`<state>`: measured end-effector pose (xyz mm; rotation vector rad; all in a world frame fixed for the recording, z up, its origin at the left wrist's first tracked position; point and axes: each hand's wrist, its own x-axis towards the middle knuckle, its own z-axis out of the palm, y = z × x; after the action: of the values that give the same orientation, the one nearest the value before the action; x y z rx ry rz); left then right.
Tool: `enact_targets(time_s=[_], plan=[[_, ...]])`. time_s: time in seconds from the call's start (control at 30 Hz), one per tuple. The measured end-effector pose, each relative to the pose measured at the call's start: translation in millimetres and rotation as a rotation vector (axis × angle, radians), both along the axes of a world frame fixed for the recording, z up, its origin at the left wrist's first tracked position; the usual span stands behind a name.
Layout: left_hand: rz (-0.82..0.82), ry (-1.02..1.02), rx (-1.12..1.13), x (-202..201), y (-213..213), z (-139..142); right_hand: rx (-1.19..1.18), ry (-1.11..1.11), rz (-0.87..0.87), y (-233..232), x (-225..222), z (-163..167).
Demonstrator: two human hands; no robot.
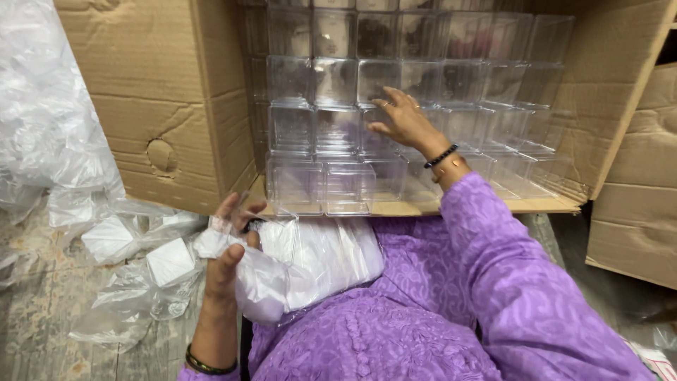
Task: The person sits on the floor and wraps clear plastic boxes with white foam sheets, then places the wrapped boxes into a large cardboard box. They repeat the wrapping and packing cycle, occasionally reaching into the box to reposition the packed items.
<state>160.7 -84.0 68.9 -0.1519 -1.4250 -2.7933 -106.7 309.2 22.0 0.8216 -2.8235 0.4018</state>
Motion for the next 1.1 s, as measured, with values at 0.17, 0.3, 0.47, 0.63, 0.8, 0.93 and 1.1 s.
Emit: enact_targets(time_s=[0.17,0.3,0.47,0.63,0.8,0.93,1.1], plan=[[-0.005,0.025,-0.134,-21,7,3,-0.11,-0.088,0.011,5,19,9],[-0.055,0.034,-0.107,-25,29,5,-0.116,-0.075,0.05,4,18,23],[-0.068,-0.008,-0.1,-16,33,3,-0.075,-0.124,0.079,7,4,34],[-0.04,-0.021,-0.064,-11,11,-4,-0.039,-0.064,0.062,3,6,29],[-0.05,-0.009,-0.04,-14,11,-6,-0.028,-0.064,0.079,1,-17,50],[-0.045,-0.024,-0.092,-11,20,-2,-0.014,0.092,-0.043,-18,-56,67],[0.006,0.013,-0.186,-5,10,-5,0.248,0.012,-0.137,-36,-70,62]])
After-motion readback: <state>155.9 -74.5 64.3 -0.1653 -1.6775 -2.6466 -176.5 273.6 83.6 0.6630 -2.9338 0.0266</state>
